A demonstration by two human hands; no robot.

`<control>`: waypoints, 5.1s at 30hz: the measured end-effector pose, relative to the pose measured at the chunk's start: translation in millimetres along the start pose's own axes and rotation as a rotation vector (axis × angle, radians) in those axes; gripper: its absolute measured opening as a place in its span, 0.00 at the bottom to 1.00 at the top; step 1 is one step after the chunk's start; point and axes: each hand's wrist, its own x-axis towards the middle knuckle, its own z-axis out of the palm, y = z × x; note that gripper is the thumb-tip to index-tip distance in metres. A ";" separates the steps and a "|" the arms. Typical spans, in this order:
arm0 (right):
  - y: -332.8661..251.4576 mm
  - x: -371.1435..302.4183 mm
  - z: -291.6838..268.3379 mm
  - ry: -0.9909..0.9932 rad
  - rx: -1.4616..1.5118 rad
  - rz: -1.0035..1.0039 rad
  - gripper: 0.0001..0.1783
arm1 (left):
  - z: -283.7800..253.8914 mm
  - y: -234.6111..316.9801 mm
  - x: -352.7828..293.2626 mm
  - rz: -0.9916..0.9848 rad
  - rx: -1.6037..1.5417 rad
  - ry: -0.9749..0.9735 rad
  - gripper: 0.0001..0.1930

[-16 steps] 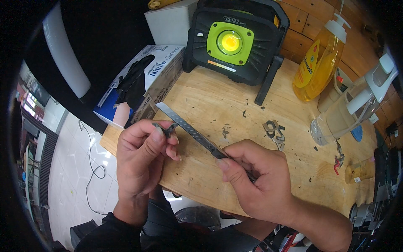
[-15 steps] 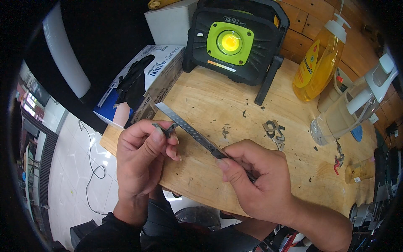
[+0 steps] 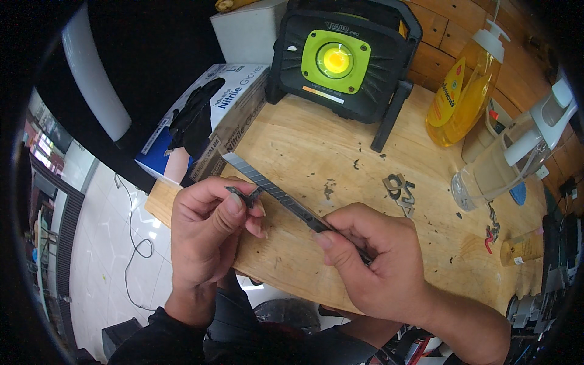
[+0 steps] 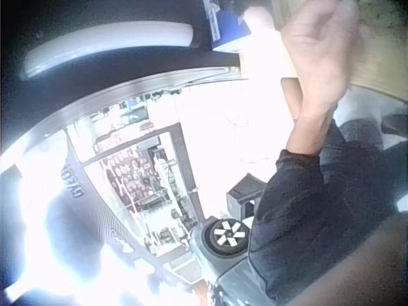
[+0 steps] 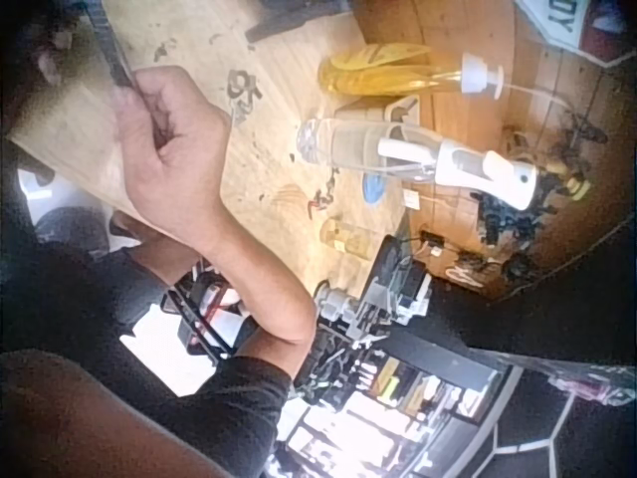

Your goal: The person manipulates a small red electronic component, peeling back a protective layer and inspecting the internal parts. They then use a metal file to smooth the edges of a small metal piece on a wooden workbench.

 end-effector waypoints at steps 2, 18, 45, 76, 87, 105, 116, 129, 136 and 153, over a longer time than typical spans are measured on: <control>-2.4 0.0 0.5 -0.005 -0.008 0.008 0.04 | -0.6 0.0 0.2 -0.002 0.005 -0.007 0.10; 0.2 0.5 0.6 -0.032 -0.036 -0.034 0.05 | 3.2 -1.9 -1.7 -0.014 -0.005 -0.013 0.09; 2.3 -1.6 3.8 0.005 -0.007 -0.057 0.04 | 3.3 -0.5 -0.8 0.037 -0.028 0.066 0.08; 0.2 0.1 3.3 0.000 -0.008 -0.034 0.04 | 6.7 -1.8 -5.0 0.068 0.025 0.072 0.09; -0.9 0.8 2.0 -0.041 -0.017 -0.051 0.04 | 10.0 -2.3 -6.7 0.050 0.015 0.059 0.09; 0.8 -0.7 1.9 -0.042 -0.039 -0.039 0.04 | 7.9 -2.2 -3.2 0.058 0.036 0.102 0.07; 5.7 -0.3 4.0 0.003 -0.052 -0.107 0.04 | 4.3 -5.9 -2.7 0.119 -0.082 0.091 0.07; 4.5 -0.1 4.3 0.001 -0.043 -0.104 0.04 | 17.2 -4.3 -1.8 0.113 0.015 0.142 0.10; 5.6 -0.2 5.0 -0.006 -0.043 -0.115 0.04 | 18.7 -4.5 -4.2 0.106 0.049 0.129 0.08; 6.0 -2.3 9.5 0.098 -0.361 -0.433 0.07 | 7.2 -10.2 -7.5 0.207 0.108 0.061 0.04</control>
